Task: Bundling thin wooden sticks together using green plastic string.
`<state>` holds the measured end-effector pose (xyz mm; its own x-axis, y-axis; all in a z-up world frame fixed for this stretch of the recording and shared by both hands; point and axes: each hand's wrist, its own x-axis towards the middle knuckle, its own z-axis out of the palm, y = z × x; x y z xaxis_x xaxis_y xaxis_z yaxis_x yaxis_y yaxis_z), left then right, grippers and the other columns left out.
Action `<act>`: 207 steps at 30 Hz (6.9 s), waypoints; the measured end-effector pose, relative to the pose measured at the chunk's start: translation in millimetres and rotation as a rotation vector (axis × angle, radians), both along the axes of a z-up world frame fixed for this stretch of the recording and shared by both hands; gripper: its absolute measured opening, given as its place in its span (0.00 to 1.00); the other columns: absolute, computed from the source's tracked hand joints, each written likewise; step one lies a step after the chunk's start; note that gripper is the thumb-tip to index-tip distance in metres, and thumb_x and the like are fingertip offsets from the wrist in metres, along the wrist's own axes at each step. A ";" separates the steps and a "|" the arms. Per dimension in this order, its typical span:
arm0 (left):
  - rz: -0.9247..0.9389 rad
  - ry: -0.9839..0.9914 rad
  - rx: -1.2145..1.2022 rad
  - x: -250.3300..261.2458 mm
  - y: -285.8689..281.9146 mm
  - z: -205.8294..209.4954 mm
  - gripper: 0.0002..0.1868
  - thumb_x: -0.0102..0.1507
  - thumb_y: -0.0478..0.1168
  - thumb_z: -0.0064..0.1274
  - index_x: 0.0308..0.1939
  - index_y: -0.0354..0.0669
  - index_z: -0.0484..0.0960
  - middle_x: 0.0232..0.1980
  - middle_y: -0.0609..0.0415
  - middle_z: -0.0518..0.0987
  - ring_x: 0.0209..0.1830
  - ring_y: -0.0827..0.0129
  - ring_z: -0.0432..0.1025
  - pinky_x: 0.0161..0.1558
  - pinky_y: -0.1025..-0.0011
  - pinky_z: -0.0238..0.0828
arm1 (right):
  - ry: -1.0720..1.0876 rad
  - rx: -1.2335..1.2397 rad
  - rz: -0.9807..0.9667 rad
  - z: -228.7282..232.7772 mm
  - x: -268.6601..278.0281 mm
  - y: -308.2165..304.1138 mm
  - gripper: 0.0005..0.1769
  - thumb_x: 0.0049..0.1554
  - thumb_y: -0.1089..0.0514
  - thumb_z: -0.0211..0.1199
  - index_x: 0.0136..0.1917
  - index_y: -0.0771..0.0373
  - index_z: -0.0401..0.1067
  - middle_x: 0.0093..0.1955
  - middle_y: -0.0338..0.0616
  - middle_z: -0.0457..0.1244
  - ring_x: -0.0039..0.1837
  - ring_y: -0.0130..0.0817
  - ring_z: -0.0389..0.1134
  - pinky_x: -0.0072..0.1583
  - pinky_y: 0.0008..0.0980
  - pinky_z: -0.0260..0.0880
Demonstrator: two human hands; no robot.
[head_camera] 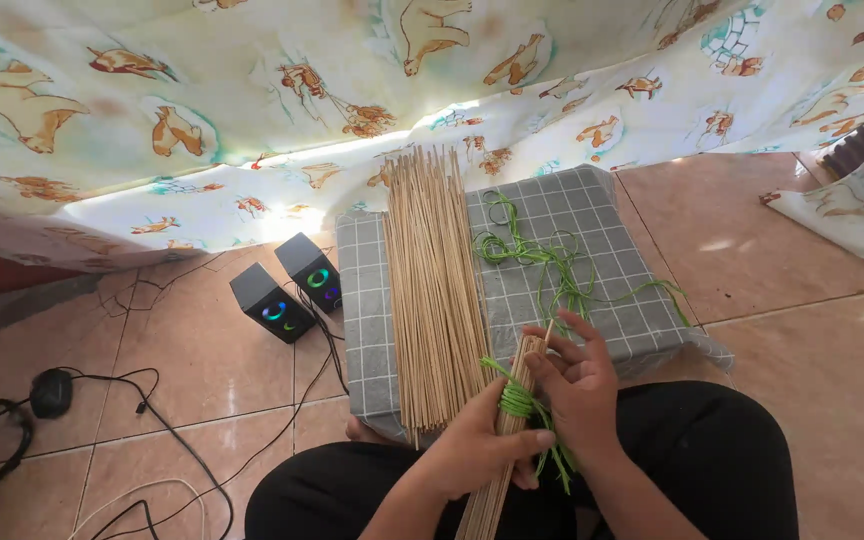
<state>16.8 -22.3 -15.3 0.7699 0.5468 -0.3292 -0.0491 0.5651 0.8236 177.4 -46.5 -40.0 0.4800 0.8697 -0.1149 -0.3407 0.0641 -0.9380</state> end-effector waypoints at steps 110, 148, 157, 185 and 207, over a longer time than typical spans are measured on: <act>0.791 0.693 0.542 -44.8 59.1 10.6 0.18 0.62 0.45 0.56 0.55 0.47 0.83 0.46 0.55 0.86 0.39 0.68 0.79 0.40 0.70 0.78 | -1.489 -0.888 0.080 -59.9 189.9 8.8 0.32 0.52 0.39 0.63 0.65 0.55 0.72 0.63 0.51 0.63 0.63 0.51 0.68 0.60 0.46 0.71; 0.547 1.060 1.406 -11.0 57.0 -40.2 0.15 0.59 0.43 0.58 0.49 0.49 0.87 0.71 0.35 0.66 0.76 0.32 0.53 0.68 0.36 0.53 | -0.405 -0.515 0.546 -18.7 -26.3 14.2 0.51 0.55 0.55 0.67 0.84 0.53 0.44 0.33 0.48 0.69 0.31 0.30 0.63 0.35 0.28 0.64; 0.473 1.100 1.354 -15.4 59.8 -53.9 0.25 0.60 0.45 0.58 0.61 0.51 0.81 0.72 0.33 0.64 0.75 0.31 0.53 0.67 0.37 0.53 | -0.503 -0.541 0.503 -7.1 -25.7 14.4 0.46 0.55 0.58 0.62 0.83 0.49 0.48 0.45 0.50 0.77 0.37 0.33 0.76 0.40 0.29 0.72; 0.436 1.086 1.332 -12.2 56.4 -53.6 0.20 0.61 0.44 0.56 0.57 0.55 0.83 0.75 0.30 0.59 0.76 0.29 0.50 0.67 0.34 0.53 | -0.524 -0.507 0.499 -10.5 -25.4 11.2 0.46 0.52 0.57 0.64 0.81 0.51 0.51 0.62 0.45 0.73 0.55 0.34 0.79 0.55 0.32 0.79; 0.387 1.131 1.268 -10.2 56.7 -51.3 0.24 0.59 0.48 0.59 0.60 0.55 0.83 0.76 0.30 0.58 0.78 0.30 0.47 0.68 0.36 0.51 | -0.215 -0.502 0.410 -9.7 -21.5 8.9 0.45 0.49 0.70 0.60 0.79 0.59 0.55 0.53 0.58 0.71 0.37 0.41 0.72 0.38 0.35 0.74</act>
<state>6.6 34.5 -66.6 0.2561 0.9507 0.1750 0.8491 -0.3078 0.4292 156.0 -37.5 -49.7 0.1806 0.8523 -0.4909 -0.0473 -0.4910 -0.8699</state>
